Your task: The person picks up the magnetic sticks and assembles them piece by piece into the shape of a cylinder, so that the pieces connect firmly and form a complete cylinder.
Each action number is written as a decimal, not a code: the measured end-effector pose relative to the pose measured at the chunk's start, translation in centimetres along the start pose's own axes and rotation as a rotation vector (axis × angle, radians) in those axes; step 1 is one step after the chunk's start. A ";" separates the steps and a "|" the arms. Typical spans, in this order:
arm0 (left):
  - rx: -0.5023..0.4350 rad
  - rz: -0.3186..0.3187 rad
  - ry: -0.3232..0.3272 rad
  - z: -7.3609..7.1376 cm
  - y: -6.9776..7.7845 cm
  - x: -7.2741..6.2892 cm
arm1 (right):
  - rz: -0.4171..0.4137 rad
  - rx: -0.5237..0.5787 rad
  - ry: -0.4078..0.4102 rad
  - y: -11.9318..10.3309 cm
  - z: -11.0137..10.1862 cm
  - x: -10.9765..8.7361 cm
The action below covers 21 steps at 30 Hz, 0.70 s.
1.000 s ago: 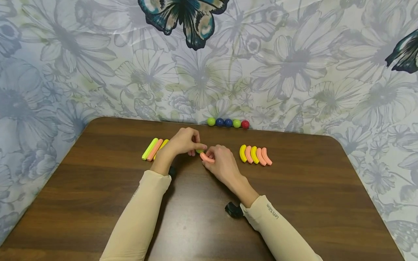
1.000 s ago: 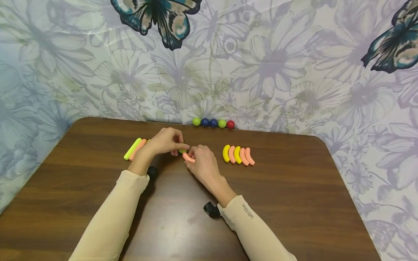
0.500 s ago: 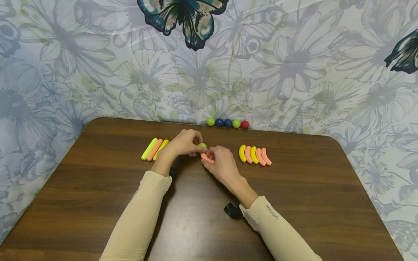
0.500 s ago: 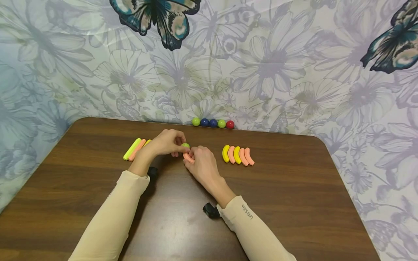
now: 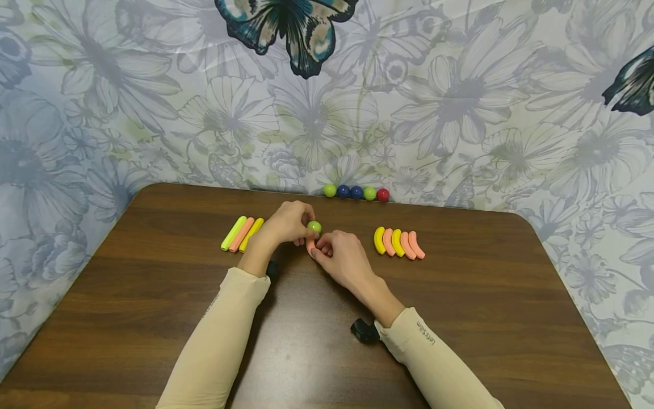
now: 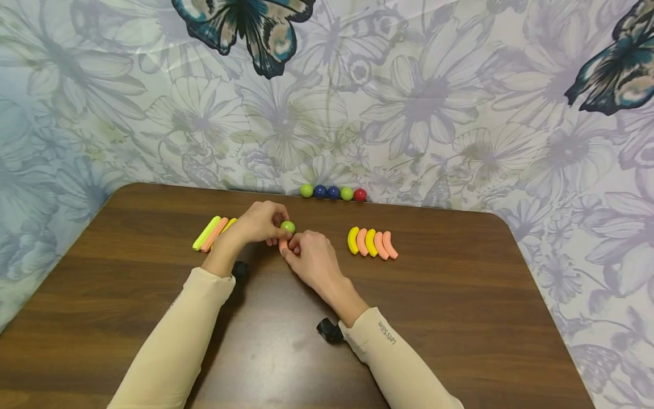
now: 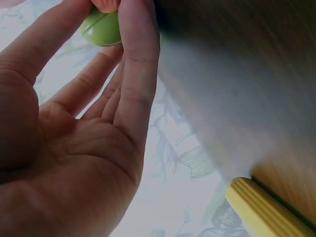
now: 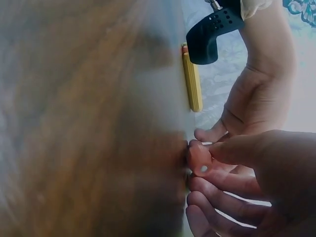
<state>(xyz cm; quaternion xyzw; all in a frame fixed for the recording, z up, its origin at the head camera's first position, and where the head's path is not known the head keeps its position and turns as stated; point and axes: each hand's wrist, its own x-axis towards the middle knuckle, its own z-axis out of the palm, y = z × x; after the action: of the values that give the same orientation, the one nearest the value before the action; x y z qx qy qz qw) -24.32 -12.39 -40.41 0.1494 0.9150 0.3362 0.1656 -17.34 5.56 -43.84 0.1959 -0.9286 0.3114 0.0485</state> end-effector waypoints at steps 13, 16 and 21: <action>-0.005 0.009 0.029 -0.5 -1.0 0.0 | 0.004 0.031 0.033 2.0 -2.4 1.2; -0.038 0.020 0.028 -0.5 -1.4 0.0 | 0.019 0.047 0.052 2.7 -3.3 1.5; -0.070 0.034 0.037 -0.4 -2.0 0.2 | 0.039 0.045 0.103 4.0 -4.3 1.7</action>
<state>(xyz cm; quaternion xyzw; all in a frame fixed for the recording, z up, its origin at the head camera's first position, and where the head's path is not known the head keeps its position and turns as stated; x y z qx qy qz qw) -24.99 -14.01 -41.51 0.1528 0.9028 0.3736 0.1482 -20.56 10.47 -42.26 0.1627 -0.9212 0.3428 0.0857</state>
